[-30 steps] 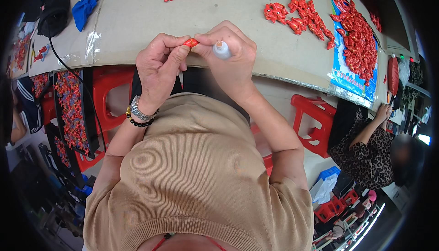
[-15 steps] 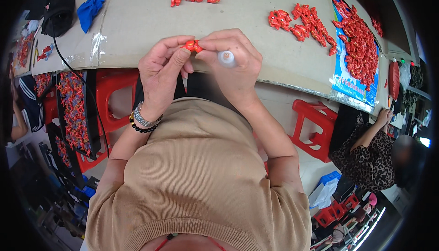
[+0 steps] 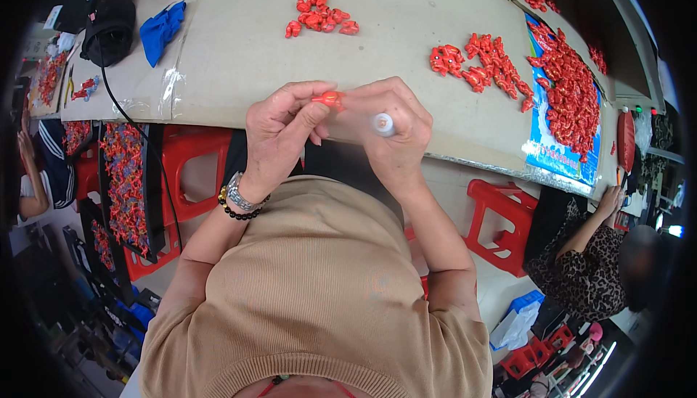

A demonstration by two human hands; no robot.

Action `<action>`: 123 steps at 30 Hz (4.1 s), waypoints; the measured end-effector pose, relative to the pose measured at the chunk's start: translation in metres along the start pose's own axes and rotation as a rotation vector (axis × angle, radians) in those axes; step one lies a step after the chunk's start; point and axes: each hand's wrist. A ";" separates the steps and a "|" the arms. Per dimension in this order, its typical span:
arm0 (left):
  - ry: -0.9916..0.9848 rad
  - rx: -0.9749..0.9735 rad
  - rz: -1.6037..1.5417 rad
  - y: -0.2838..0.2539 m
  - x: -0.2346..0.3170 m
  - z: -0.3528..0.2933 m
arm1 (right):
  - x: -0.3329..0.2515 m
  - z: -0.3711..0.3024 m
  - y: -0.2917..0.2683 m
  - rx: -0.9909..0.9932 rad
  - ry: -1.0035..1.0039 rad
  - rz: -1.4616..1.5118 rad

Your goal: Applying glue to small red plastic components at a factory workbench.

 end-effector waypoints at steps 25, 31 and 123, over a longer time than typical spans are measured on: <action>0.452 0.036 1.348 -0.064 0.005 0.203 | 0.023 0.023 -0.050 0.227 0.097 -0.499; 0.228 -0.079 1.479 -0.047 0.003 0.232 | 0.027 0.020 -0.052 0.233 0.094 -0.451; -0.599 -0.112 -1.510 -0.016 0.001 -0.025 | -0.031 -0.009 -0.020 -0.054 -0.260 -0.469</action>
Point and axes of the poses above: each hand's wrist, its own z-axis towards the middle knuckle, its own y-axis out of the palm, x = y × z, and after that the axes turned 7 degrees about -x, right-handed
